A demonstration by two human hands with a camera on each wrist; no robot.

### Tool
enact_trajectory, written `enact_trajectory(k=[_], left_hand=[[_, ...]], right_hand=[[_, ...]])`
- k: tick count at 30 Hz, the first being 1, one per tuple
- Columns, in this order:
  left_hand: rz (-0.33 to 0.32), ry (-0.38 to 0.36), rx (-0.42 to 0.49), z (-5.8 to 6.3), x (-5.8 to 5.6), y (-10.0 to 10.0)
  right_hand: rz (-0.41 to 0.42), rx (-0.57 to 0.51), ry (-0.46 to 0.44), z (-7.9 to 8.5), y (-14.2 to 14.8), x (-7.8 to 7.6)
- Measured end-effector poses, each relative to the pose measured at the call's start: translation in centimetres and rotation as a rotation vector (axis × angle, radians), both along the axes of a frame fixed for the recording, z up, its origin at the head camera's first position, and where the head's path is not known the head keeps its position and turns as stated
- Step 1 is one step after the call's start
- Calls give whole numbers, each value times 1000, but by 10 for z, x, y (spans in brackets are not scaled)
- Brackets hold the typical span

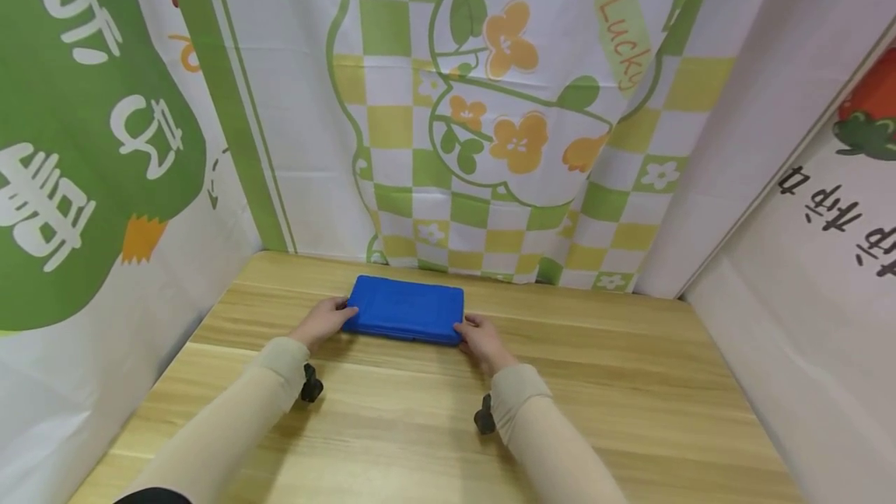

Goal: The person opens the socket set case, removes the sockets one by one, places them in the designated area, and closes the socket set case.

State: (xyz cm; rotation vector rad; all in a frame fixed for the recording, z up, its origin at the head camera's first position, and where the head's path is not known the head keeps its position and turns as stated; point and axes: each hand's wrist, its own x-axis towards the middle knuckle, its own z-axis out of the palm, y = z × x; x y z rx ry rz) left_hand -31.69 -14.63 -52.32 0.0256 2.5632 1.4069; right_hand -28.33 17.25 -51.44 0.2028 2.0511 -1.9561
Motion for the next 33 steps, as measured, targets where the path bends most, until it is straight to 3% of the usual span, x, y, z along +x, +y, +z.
enact_trajectory(k=[3,12,18,26,33], left_hand=[[10,37,-16,1,1,2],[-11,7,-19,4,14,5],[-32,48,-62,7,23,6],[-47,80,-20,7,37,11],[-58,92,-58,3,48,11]], right_hand=[[8,4,4,1,-1,1],[33,41,24,-4,5,9],[30,103,8,-2,7,15],[40,121,22,3,13,28],[57,212,55,1,16,42]])
